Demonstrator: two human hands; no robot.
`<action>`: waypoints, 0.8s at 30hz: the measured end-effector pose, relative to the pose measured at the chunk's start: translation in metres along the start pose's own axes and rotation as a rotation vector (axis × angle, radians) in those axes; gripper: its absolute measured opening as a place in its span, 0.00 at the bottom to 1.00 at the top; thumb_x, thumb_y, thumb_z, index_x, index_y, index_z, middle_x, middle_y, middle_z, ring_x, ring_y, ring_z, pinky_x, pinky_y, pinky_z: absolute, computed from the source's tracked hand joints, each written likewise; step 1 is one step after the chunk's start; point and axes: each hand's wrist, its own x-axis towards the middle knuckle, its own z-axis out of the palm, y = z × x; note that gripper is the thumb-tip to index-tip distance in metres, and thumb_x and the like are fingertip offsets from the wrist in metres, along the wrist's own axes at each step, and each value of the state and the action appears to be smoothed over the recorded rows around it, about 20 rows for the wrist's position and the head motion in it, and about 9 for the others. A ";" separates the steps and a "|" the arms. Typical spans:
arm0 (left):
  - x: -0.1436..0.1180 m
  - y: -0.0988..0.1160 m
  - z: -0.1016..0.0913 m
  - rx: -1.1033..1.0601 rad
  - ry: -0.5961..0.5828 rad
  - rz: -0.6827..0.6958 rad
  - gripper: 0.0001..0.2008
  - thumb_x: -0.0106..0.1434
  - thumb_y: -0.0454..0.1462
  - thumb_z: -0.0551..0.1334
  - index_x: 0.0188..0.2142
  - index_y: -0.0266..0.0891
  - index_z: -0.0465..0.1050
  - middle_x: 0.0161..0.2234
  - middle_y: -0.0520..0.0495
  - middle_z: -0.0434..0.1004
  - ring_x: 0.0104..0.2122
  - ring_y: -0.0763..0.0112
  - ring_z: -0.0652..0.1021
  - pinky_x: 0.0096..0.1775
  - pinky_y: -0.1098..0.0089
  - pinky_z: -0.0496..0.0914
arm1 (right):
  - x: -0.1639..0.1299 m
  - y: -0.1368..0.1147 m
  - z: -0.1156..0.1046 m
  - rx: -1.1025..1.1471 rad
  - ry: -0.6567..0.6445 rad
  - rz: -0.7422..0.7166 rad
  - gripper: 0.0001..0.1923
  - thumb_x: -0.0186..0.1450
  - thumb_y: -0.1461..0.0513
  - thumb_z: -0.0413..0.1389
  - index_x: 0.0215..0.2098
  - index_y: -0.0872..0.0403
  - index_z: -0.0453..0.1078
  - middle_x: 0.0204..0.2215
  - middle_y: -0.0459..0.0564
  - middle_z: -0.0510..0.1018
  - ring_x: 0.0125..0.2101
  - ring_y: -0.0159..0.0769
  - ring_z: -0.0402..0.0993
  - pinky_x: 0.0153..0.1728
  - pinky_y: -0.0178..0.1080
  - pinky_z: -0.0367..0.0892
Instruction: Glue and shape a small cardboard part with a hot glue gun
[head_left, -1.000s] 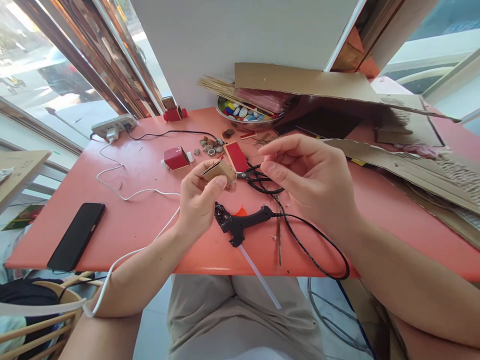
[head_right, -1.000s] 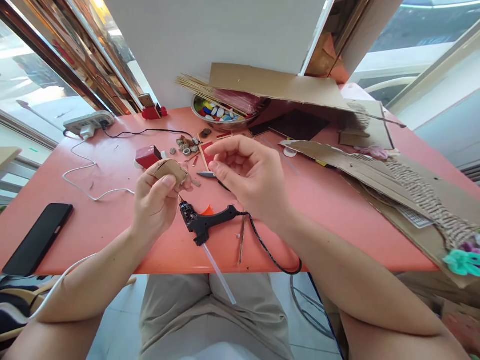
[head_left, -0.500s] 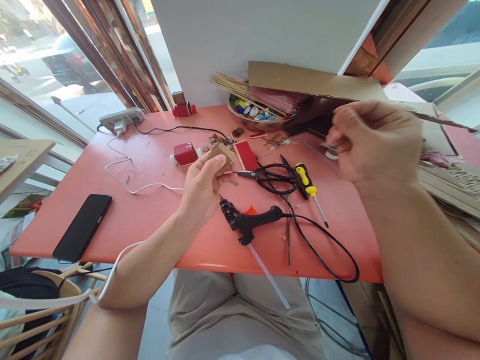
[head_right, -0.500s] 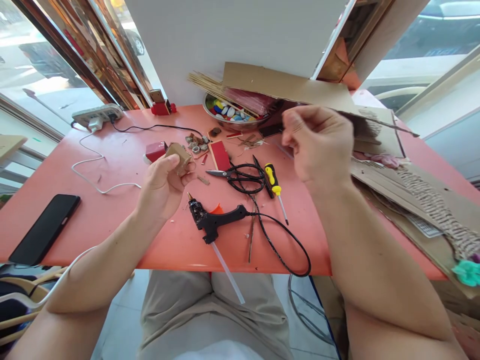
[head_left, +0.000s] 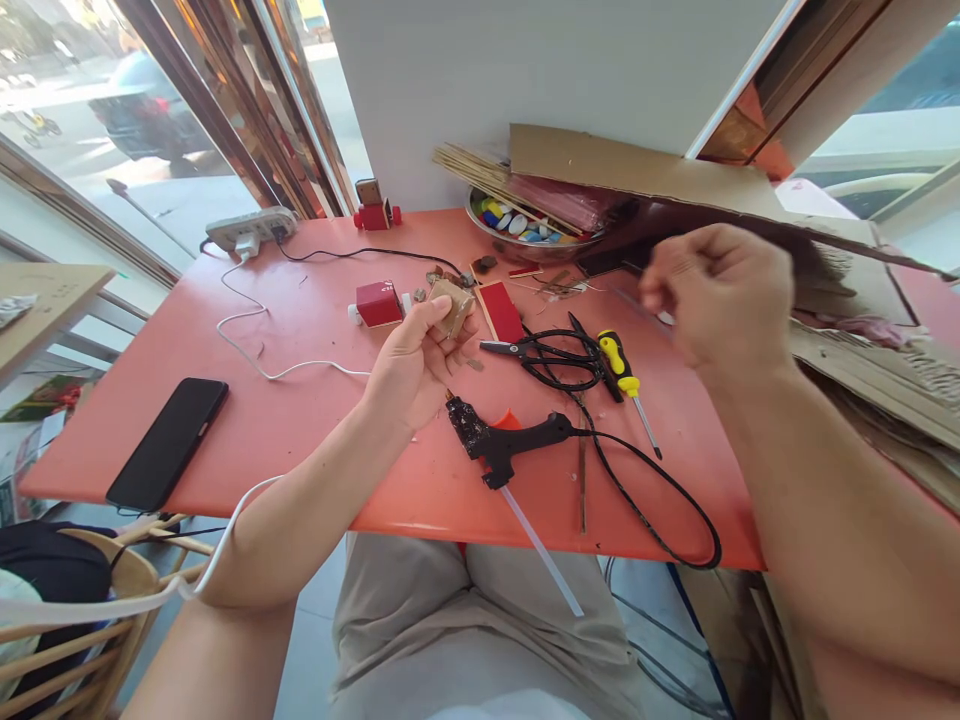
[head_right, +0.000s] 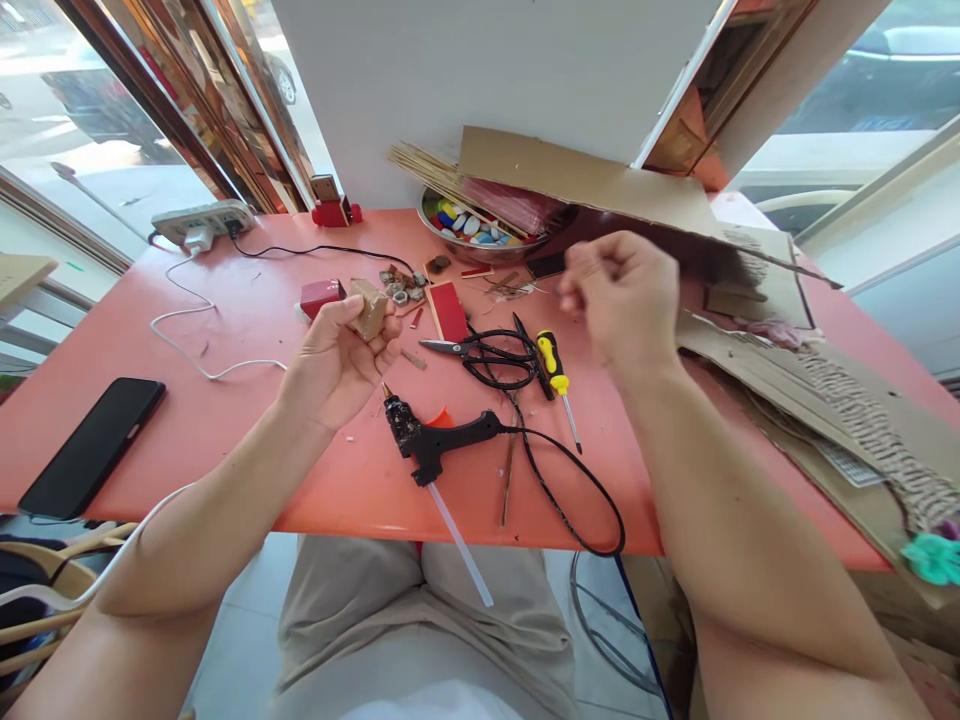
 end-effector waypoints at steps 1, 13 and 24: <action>0.000 0.000 0.001 0.003 0.004 -0.006 0.07 0.61 0.38 0.73 0.33 0.39 0.79 0.30 0.51 0.87 0.31 0.74 0.86 0.36 0.76 0.80 | -0.012 -0.006 0.009 -0.025 -0.068 0.001 0.26 0.53 0.56 0.82 0.21 0.50 0.68 0.14 0.37 0.70 0.14 0.24 0.64 0.18 0.33 0.66; -0.001 -0.001 -0.002 0.150 -0.079 0.179 0.13 0.49 0.38 0.79 0.29 0.42 0.78 0.27 0.56 0.83 0.28 0.75 0.82 0.31 0.77 0.78 | -0.029 -0.016 0.003 -0.182 -0.274 -0.148 0.34 0.50 0.30 0.73 0.20 0.49 0.75 0.15 0.46 0.76 0.15 0.31 0.68 0.17 0.37 0.63; -0.021 0.001 0.006 0.604 -0.195 0.538 0.05 0.49 0.36 0.72 0.28 0.43 0.81 0.28 0.50 0.85 0.31 0.66 0.81 0.39 0.66 0.77 | -0.074 -0.022 0.029 0.143 -0.861 -0.001 0.21 0.64 0.47 0.72 0.47 0.49 0.78 0.33 0.46 0.85 0.24 0.31 0.78 0.23 0.35 0.70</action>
